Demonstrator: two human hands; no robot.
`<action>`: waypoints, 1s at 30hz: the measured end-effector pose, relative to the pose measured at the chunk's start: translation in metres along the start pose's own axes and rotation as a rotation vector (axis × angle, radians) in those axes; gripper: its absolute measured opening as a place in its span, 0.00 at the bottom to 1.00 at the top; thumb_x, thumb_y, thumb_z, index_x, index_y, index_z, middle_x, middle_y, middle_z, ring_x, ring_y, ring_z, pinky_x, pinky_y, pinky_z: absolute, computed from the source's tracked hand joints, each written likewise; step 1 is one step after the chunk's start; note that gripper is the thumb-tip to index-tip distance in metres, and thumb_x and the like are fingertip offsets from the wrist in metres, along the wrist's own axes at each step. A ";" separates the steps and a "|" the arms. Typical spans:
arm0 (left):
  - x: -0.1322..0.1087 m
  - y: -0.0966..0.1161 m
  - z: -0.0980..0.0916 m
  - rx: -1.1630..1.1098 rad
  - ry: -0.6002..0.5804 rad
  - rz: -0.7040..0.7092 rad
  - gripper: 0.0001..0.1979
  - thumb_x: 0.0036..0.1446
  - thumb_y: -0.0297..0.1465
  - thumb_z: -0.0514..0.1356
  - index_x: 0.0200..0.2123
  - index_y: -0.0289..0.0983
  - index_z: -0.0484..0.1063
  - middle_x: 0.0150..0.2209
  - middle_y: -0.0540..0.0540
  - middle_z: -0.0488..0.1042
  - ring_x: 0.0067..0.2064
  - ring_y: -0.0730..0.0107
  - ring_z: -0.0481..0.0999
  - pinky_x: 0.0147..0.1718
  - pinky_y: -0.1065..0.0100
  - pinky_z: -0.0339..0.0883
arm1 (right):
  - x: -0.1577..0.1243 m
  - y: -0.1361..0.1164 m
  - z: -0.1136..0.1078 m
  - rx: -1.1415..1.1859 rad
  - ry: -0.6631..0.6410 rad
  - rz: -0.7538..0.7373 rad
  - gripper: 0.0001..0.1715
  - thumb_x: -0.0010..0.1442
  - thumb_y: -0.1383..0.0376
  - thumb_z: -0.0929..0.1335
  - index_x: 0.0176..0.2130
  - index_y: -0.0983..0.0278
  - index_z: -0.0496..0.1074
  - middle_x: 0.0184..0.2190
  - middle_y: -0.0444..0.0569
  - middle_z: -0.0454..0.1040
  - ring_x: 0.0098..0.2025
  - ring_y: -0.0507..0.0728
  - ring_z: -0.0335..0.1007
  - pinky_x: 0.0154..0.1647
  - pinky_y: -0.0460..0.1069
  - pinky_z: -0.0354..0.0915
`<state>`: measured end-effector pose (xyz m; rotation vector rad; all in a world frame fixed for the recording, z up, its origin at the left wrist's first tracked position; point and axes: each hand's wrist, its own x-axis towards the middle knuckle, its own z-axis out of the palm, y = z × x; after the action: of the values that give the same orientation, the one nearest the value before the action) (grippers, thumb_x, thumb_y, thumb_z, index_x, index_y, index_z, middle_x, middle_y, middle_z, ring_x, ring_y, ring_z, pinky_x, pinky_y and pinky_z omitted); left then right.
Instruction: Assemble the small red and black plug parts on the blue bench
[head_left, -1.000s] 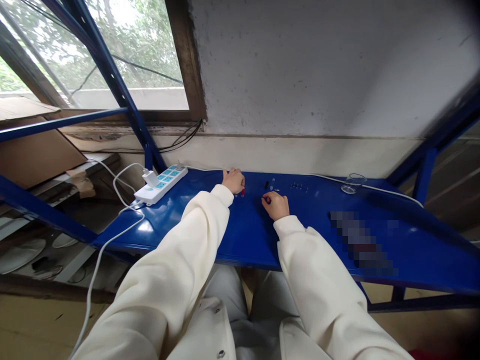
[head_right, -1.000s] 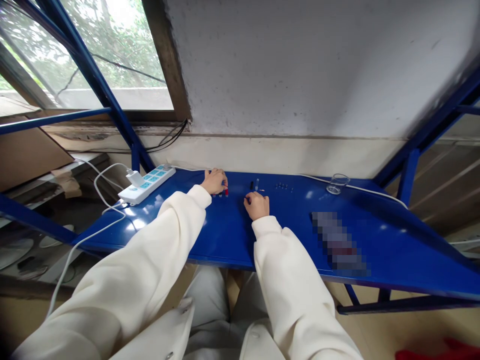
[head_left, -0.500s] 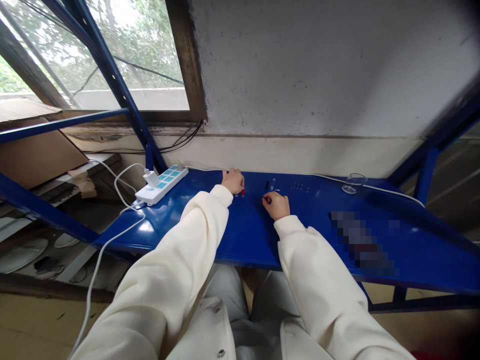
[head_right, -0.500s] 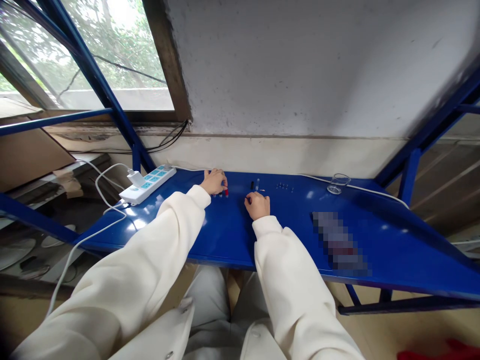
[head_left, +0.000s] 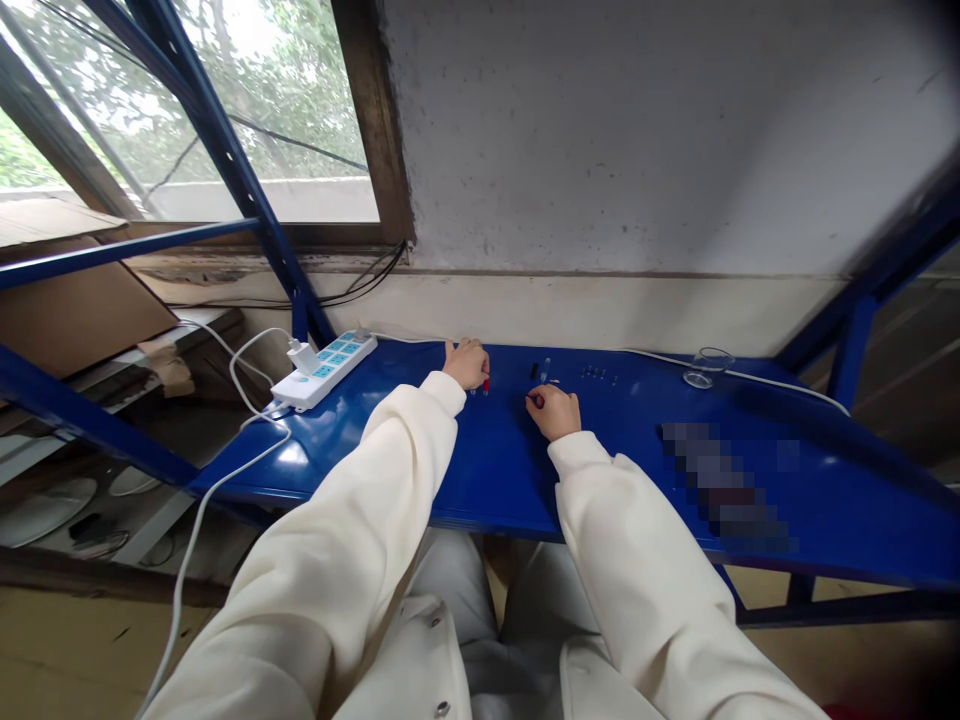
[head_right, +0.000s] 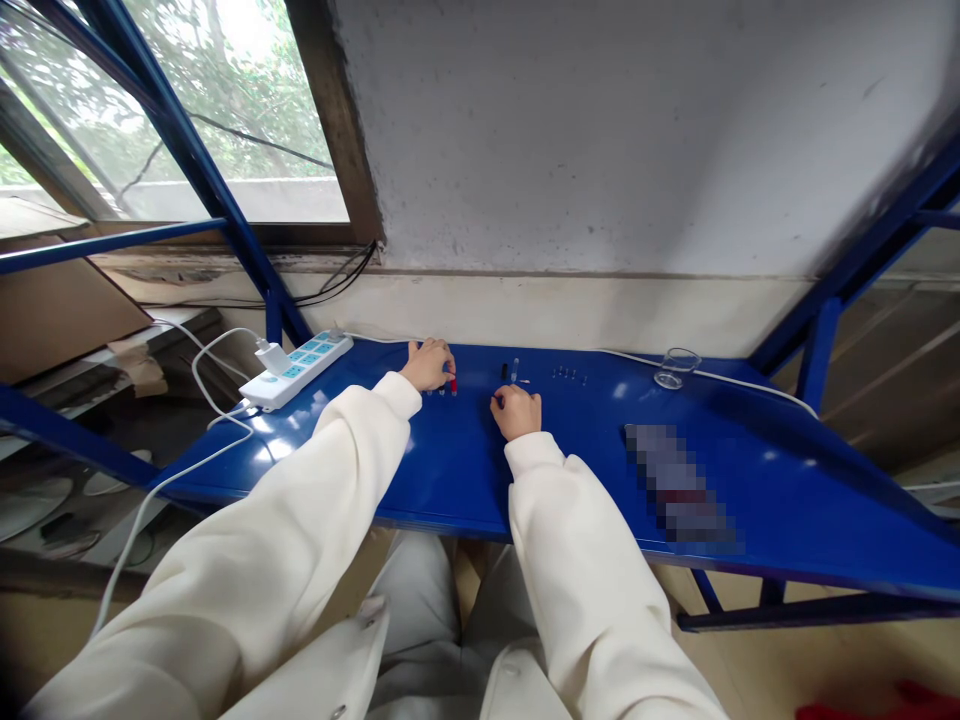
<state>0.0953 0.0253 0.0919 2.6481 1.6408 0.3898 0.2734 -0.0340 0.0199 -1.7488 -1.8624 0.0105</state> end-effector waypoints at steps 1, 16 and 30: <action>0.000 0.000 0.000 0.002 -0.003 -0.004 0.01 0.44 0.27 0.61 0.25 0.36 0.73 0.39 0.43 0.68 0.46 0.56 0.61 0.46 0.52 0.48 | 0.000 0.000 0.000 0.000 -0.003 0.000 0.09 0.53 0.64 0.62 0.32 0.62 0.71 0.28 0.45 0.71 0.31 0.52 0.65 0.32 0.47 0.47; -0.002 0.001 -0.002 0.001 -0.016 -0.031 0.03 0.46 0.28 0.59 0.26 0.35 0.72 0.39 0.43 0.68 0.47 0.56 0.61 0.45 0.52 0.48 | 0.000 -0.002 -0.002 -0.015 -0.024 0.015 0.10 0.54 0.64 0.62 0.32 0.62 0.71 0.28 0.44 0.71 0.31 0.51 0.65 0.33 0.47 0.48; -0.004 -0.002 0.000 -0.014 0.018 -0.054 0.08 0.47 0.32 0.58 0.33 0.37 0.72 0.41 0.42 0.69 0.48 0.54 0.63 0.45 0.52 0.49 | 0.002 0.003 -0.006 -0.058 -0.102 0.121 0.10 0.53 0.64 0.62 0.34 0.62 0.71 0.32 0.47 0.72 0.35 0.53 0.65 0.36 0.49 0.51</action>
<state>0.0913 0.0226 0.0904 2.5914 1.7036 0.4242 0.2780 -0.0338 0.0244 -1.9315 -1.8423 0.0948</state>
